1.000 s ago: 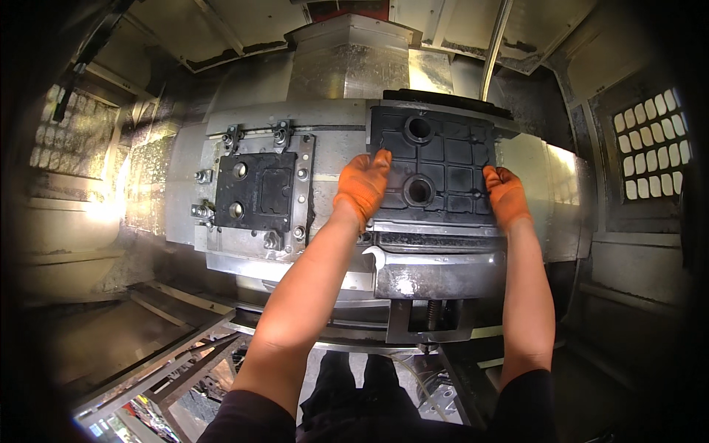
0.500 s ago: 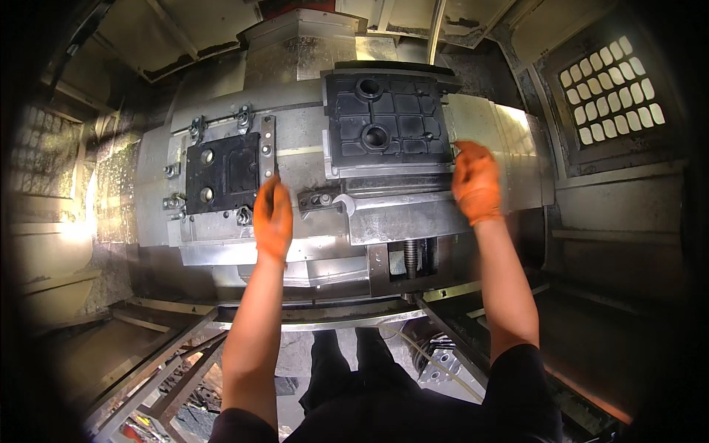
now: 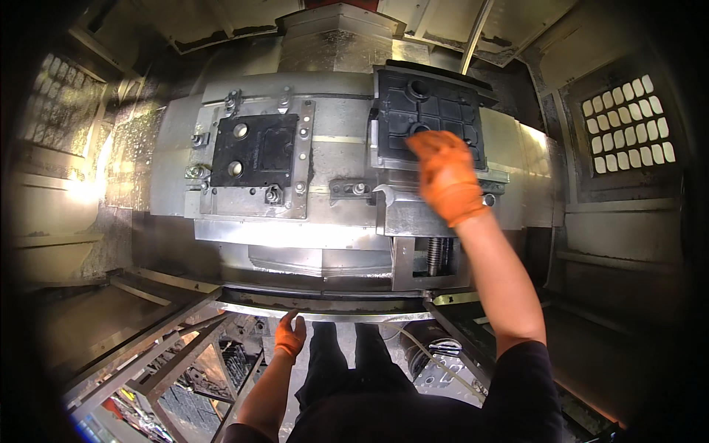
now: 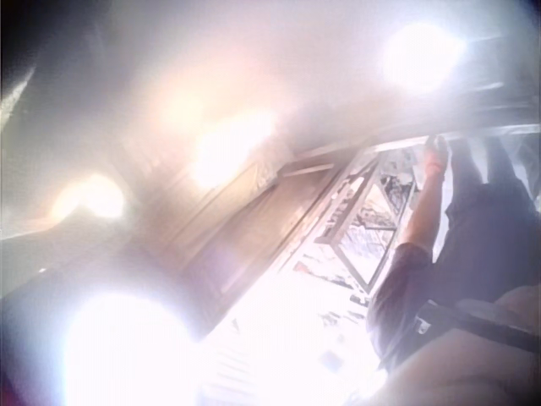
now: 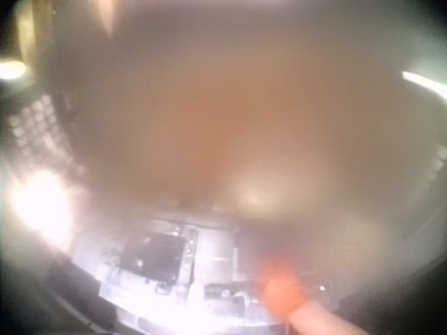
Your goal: The person secures a metal plate onto a machine using a wrench, then removes a metal component and places it on the floor. They proceed to position and adjust another metal part on the machine, using a wrench to tighten bolts and secure it in place.
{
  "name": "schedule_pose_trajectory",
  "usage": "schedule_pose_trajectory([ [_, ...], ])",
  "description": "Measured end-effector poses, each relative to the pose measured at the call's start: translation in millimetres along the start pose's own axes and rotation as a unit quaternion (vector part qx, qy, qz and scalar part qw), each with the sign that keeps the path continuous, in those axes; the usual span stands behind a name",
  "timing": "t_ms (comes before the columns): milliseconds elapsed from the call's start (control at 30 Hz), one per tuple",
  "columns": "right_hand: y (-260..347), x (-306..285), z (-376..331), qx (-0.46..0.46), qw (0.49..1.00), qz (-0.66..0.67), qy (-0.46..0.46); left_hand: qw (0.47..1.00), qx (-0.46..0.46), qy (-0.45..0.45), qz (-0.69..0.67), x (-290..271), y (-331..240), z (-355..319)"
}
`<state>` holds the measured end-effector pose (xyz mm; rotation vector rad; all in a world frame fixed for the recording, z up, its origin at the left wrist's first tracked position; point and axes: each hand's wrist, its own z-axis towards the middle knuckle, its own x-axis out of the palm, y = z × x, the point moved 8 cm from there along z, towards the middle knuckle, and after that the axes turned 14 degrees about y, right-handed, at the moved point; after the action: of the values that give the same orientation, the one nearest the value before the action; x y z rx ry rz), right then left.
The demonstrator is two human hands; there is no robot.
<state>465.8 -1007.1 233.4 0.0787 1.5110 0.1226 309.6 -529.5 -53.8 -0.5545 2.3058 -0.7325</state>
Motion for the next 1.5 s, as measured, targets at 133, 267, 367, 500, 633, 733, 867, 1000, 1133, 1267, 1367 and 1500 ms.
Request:
schedule_pose_trajectory([
  [133, 21, 68, 21, 0.007, 0.998, 0.011, 0.054, 1.0, -0.004, -0.021, 0.007, 6, 29, 2],
  [267, 26, 49, 22, 0.018, 0.998, 0.037, 0.044, 0.998, -0.042, -0.028, 0.024, 3, 86, -26],
  [367, 39, 60, 17, -0.024, 0.999, -0.018, 0.034, 0.994, -0.081, -0.05, -0.047, 6, 150, -42],
  [500, 8, 43, 28, -0.005, 0.999, 0.037, 0.02, 0.986, -0.149, -0.02, 0.07, -14, 103, -57],
  [633, -120, -23, 45, 0.19, 0.964, 0.004, -0.187, 0.986, -0.153, -0.029, 0.066, 6, 148, -92],
  [733, -221, 15, 47, 0.289, 0.953, -0.008, -0.094, 0.975, -0.199, -0.026, 0.092, 13, 165, -117],
  [867, -246, 59, 68, 0.341, 0.929, -0.046, 0.137, 0.952, -0.288, -0.009, 0.104, 10, 179, -154],
  [1000, -188, 21, 115, 0.259, 0.962, -0.007, 0.088, 0.942, -0.316, 0.002, 0.111, 11, 174, -166],
  [1133, -71, 48, 195, 0.175, 0.97, -0.006, 0.17, 0.958, -0.276, -0.046, 0.06, 12, 168, -151],
  [1267, -89, 75, 186, 0.143, 0.969, -0.052, 0.194, 0.987, -0.152, -0.048, -0.036, -3, 70, -84],
  [1367, -93, 46, 153, 0.202, 0.972, 0.089, 0.085, 0.993, 0.038, -0.024, -0.112, -15, -87, -5],
  [1500, -20, 14, 5, 0.143, 0.899, 0.279, -0.307, 0.951, 0.281, -0.007, -0.132, -36, -303, 77],
])
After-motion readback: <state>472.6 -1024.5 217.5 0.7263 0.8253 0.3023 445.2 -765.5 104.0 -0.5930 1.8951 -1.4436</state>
